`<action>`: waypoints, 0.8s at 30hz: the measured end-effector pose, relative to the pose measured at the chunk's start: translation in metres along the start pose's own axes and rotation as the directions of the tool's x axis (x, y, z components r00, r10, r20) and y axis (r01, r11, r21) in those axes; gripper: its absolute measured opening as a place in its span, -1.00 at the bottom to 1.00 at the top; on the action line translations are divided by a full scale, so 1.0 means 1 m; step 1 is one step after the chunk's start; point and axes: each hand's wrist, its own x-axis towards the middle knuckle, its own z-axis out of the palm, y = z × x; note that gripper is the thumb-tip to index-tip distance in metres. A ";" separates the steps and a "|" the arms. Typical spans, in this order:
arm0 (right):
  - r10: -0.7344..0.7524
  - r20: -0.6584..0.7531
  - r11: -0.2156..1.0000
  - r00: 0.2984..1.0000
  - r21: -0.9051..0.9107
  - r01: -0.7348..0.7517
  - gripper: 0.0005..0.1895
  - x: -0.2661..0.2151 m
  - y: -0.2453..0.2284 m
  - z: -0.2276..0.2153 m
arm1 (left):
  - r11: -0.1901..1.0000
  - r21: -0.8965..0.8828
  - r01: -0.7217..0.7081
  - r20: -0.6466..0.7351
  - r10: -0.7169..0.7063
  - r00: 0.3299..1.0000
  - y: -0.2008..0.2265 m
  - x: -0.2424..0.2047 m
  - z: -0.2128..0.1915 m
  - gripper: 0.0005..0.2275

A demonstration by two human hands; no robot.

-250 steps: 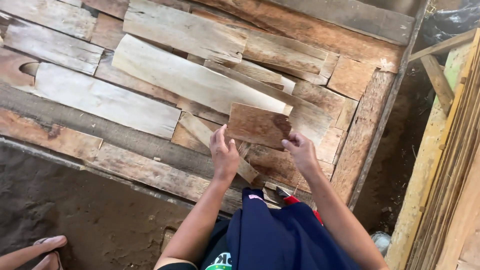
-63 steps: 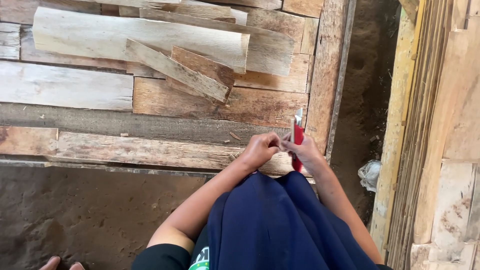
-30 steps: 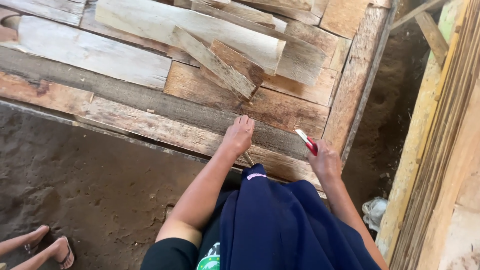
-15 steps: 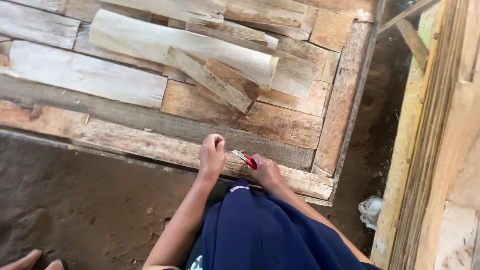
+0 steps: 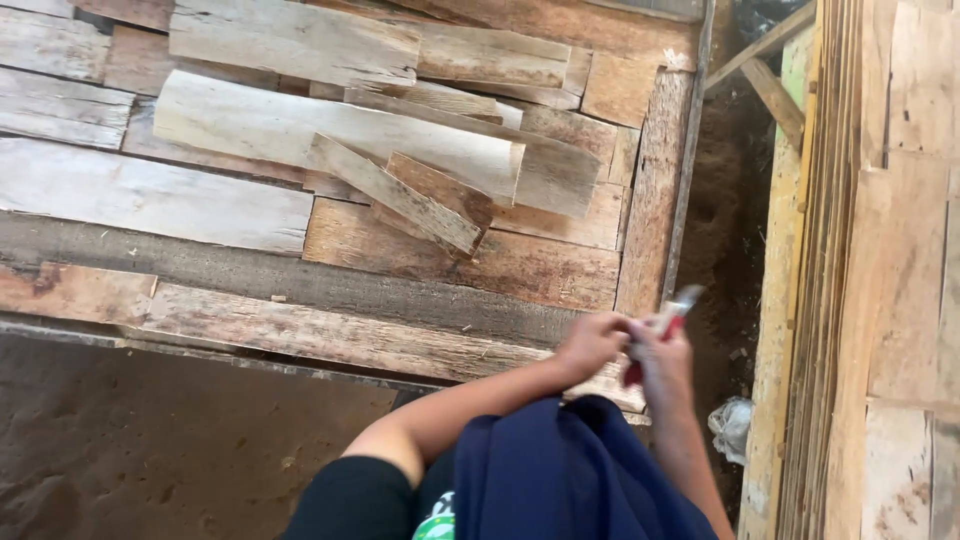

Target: Cutting and fitting thin wood veneer strips onto a wooden surface using a utility knife.

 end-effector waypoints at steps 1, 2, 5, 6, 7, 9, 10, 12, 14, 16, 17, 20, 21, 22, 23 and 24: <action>-0.010 0.005 1.000 1.000 0.001 0.010 -0.74 -0.002 -0.004 -0.022 | 1.000 0.000 -0.010 -0.004 0.010 1.000 0.005 0.000 0.021 -0.86; -0.043 -0.138 0.958 0.989 -0.286 0.002 -0.62 -0.002 -0.010 -0.043 | 0.991 0.132 0.033 0.134 -0.051 0.990 0.011 0.002 0.043 -0.82; -0.132 -0.251 0.787 0.959 -0.615 -0.053 -0.43 0.045 0.034 -0.102 | 0.905 0.425 0.021 0.350 -0.186 0.918 -0.003 0.011 0.094 -0.72; -0.133 -0.238 0.729 0.962 -0.682 -0.068 -0.37 0.071 0.059 -0.119 | 0.822 0.570 -0.024 0.423 -0.268 0.866 -0.014 0.015 0.107 -0.65; -0.146 -0.230 0.728 0.962 -0.683 -0.053 -0.37 0.067 0.051 -0.115 | 0.822 0.569 -0.029 0.416 -0.257 0.872 0.008 0.008 0.104 -0.65; -0.003 -0.155 0.728 0.988 -0.678 -0.104 -0.43 0.055 0.040 -0.106 | 0.852 0.521 -0.052 0.583 -0.311 0.751 0.047 -0.012 0.098 -0.68; -0.007 -0.142 0.728 0.990 -0.679 -0.092 -0.43 0.042 0.027 -0.099 | 0.850 0.524 -0.050 0.573 -0.308 0.760 0.037 -0.009 0.099 -0.68; 0.044 -0.204 0.634 0.978 -0.751 -0.185 -0.23 0.015 -0.001 -0.085 | 0.792 0.610 -0.027 0.539 -0.389 0.747 0.018 -0.003 0.101 -0.42; 0.049 -0.196 0.589 0.979 -0.786 -0.187 -0.39 0.028 0.003 -0.090 | 0.782 0.621 -0.050 0.531 -0.373 0.761 0.011 0.004 0.103 -0.43; 0.058 -0.197 0.542 0.979 -0.817 -0.197 -0.53 0.039 0.004 -0.095 | 0.772 0.631 -0.075 0.530 -0.359 0.768 0.008 0.004 0.102 -0.43; 0.073 -0.187 0.454 0.980 -0.868 -0.199 -0.61 0.045 0.002 -0.097 | 0.782 0.614 -0.105 0.534 -0.313 0.785 0.010 0.002 0.100 -0.49; 0.037 -0.234 0.358 0.972 -0.904 -0.232 -0.67 0.029 -0.030 -0.086 | 0.780 0.599 -0.178 0.534 -0.224 0.815 0.017 -0.005 0.090 -0.50; -0.018 -0.277 0.351 0.961 -0.901 -0.253 -0.70 0.019 -0.043 -0.078 | 0.769 0.602 -0.213 0.521 -0.176 0.835 0.019 -0.007 0.085 -0.44; -0.002 -0.291 0.355 0.957 -0.895 -0.271 -0.70 0.010 -0.051 -0.068 | 0.769 0.603 -0.213 0.533 -0.190 0.824 0.016 -0.010 0.076 -0.44; -0.025 -0.295 0.430 0.955 -0.866 -0.256 -0.70 0.001 -0.059 -0.058 | 0.805 0.553 -0.216 0.527 -0.136 0.839 0.014 -0.012 0.067 -0.49; -0.047 -0.305 0.502 0.951 -0.830 -0.241 -0.60 -0.008 -0.067 -0.047 | 0.838 0.500 -0.220 0.518 -0.086 0.851 0.012 -0.015 0.057 -0.54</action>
